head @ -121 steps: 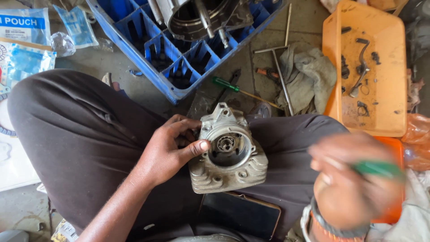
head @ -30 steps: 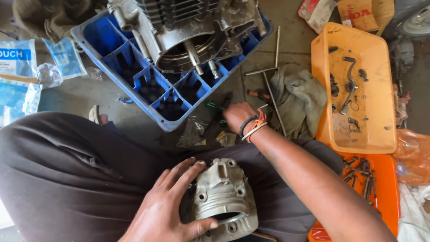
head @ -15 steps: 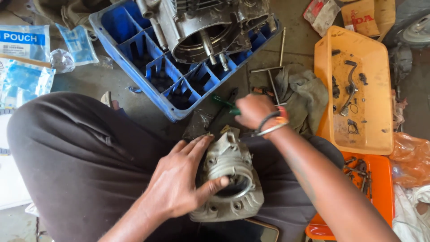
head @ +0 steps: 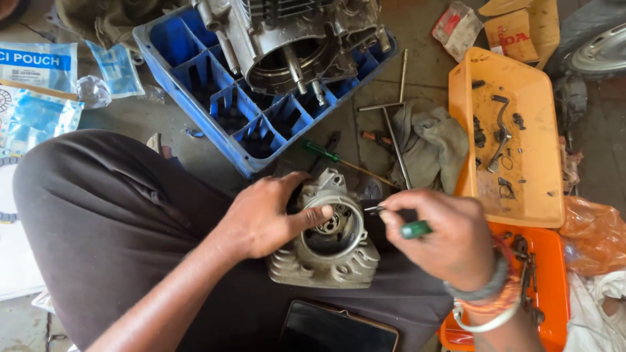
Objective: The person sits on the workshop floor with a motorcycle cylinder head in their lap, fitting a small metal bracket and a bearing-like component into it. They press parts in by hand, turn the head over, and use a green-handled screwdriver to seat and adjust components inside the bore.
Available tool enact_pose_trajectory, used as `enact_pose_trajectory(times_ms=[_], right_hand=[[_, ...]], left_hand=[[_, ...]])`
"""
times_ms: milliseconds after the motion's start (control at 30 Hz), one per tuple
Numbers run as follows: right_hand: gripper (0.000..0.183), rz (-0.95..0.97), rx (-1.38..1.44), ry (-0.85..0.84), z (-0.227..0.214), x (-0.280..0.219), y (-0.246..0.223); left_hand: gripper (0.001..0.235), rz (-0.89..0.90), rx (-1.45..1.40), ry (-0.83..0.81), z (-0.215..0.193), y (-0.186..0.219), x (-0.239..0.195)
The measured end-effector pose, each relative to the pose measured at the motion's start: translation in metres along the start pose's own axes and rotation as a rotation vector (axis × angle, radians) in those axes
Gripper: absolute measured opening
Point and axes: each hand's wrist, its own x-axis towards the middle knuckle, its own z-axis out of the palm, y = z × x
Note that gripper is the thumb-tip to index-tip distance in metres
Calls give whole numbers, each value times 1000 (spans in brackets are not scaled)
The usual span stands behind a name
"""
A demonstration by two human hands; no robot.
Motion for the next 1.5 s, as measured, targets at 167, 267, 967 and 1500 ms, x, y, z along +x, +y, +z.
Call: enact_pose_trajectory(times_ms=[167, 267, 967, 1500], right_hand=[[17, -288, -178, 22, 17, 5, -19], [16, -274, -163, -55, 23, 8, -20], [21, -268, -288, 12, 51, 7, -16], [32, -55, -170, 72, 57, 5, -11]], left_hand=[[73, 37, -110, -5, 6, -15, 11], [64, -1, -31, -48, 7, -6, 4], [58, 1, -1, -20, 8, -6, 12], [82, 192, 176, 112, 5, 8, -4]])
